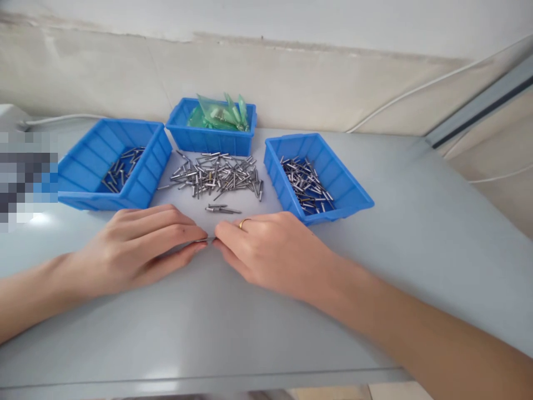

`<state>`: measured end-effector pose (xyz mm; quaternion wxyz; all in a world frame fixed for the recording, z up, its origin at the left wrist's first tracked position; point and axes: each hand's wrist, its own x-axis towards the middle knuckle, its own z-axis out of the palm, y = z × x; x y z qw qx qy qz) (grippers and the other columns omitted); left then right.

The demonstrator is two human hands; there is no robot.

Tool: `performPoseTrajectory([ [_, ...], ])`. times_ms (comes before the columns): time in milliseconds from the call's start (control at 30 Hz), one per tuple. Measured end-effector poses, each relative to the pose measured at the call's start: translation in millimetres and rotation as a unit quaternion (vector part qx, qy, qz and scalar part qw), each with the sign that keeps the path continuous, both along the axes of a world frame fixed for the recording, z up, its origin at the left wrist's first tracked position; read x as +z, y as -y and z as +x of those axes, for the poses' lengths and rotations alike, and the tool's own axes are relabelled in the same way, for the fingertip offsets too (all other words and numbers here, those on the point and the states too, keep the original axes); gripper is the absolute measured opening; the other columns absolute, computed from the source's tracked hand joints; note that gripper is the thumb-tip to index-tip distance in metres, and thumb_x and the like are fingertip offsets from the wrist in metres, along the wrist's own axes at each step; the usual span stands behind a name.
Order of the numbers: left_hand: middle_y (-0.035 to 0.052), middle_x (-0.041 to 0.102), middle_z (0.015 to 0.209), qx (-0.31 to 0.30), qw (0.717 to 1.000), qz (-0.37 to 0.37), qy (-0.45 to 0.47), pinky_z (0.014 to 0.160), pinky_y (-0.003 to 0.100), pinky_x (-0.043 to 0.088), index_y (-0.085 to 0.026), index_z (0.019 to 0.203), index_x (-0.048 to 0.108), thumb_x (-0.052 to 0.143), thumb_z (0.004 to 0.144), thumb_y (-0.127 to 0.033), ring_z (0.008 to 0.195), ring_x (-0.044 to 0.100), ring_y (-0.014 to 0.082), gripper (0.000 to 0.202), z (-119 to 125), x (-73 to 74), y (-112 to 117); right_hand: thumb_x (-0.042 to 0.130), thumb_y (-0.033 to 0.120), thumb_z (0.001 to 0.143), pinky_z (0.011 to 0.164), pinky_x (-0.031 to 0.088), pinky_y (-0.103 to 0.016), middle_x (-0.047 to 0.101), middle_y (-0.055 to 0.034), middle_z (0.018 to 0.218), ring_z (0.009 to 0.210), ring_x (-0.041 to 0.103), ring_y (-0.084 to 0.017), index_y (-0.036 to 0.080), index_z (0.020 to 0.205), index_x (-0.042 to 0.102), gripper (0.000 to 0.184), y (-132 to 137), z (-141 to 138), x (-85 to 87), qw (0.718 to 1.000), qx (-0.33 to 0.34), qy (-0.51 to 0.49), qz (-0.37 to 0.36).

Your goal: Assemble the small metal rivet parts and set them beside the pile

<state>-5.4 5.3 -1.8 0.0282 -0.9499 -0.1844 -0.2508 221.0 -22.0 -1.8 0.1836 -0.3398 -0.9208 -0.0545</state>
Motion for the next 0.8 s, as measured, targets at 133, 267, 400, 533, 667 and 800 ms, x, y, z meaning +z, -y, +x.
performPoseTrajectory([
  [133,0.0034,0.067,0.081,-0.024,1.0,0.017,0.004,0.059,0.024,0.049,-0.014,0.093,0.061,0.051,0.095,-0.019,0.068,0.062,0.0133,0.012,1.0,3.0,1.4,0.044,0.019,0.097,0.051,0.033,-0.027,0.058,0.0022,0.06,0.056,0.057,-0.013,0.016,0.08,0.062,0.025,0.9,0.8,0.0,1.0,0.014,0.01,-0.022],
  [267,0.0034,0.067,0.081,-0.023,1.0,0.015,0.004,0.059,0.024,0.049,-0.014,0.094,0.061,0.053,0.094,-0.018,0.068,0.062,0.0132,0.008,-0.5,2.4,0.9,0.046,0.019,0.095,0.05,0.032,-0.028,0.057,0.0028,0.058,0.055,0.057,-0.013,0.017,0.078,0.062,0.023,1.1,0.0,-0.8,1.0,0.002,0.008,-0.017],
  [400,0.0028,0.065,0.081,0.01,1.0,0.007,-0.012,0.057,0.025,0.046,-0.015,0.093,0.058,0.052,0.094,-0.019,0.068,0.06,0.0137,0.008,-2.2,-2.0,-0.9,0.047,0.021,0.096,0.05,0.031,-0.028,0.054,0.0043,0.055,0.05,0.053,-0.012,0.017,0.075,0.059,0.024,1.1,-0.8,-1.8,1.0,-0.019,-0.006,0.011],
  [533,0.0018,0.063,0.079,0.032,0.999,-0.005,-0.025,0.057,0.025,0.045,-0.015,0.091,0.058,0.049,0.095,-0.02,0.068,0.059,0.0139,0.011,-1.8,-5.3,-2.2,0.048,0.023,0.096,0.049,0.032,-0.027,0.058,0.0053,0.057,0.051,0.055,-0.01,0.018,0.08,0.059,0.02,2.5,-2.3,-1.2,0.998,-0.036,-0.053,-0.001],
  [667,0.0012,0.061,0.075,0.004,0.998,-0.037,-0.041,0.057,0.023,0.044,-0.015,0.085,0.058,0.045,0.097,-0.019,0.064,0.056,0.0125,0.019,0.6,-3.1,-1.5,0.046,0.024,0.099,0.052,0.037,-0.025,0.061,0.0054,0.061,0.056,0.059,-0.01,0.018,0.087,0.06,0.019,4.3,-4.1,2.1,0.996,0.005,-0.073,-0.044],
  [800,0.0003,0.057,0.071,-0.003,0.998,-0.047,-0.047,0.055,0.023,0.041,-0.015,0.079,0.056,0.041,0.098,-0.019,0.061,0.052,0.0121,0.025,1.7,-0.3,-0.7,0.042,0.02,0.1,0.058,0.04,-0.023,0.066,0.0047,0.07,0.06,0.062,-0.01,0.018,0.095,0.06,0.018,4.6,-4.5,4.5,0.994,0.043,-0.076,-0.071],
])
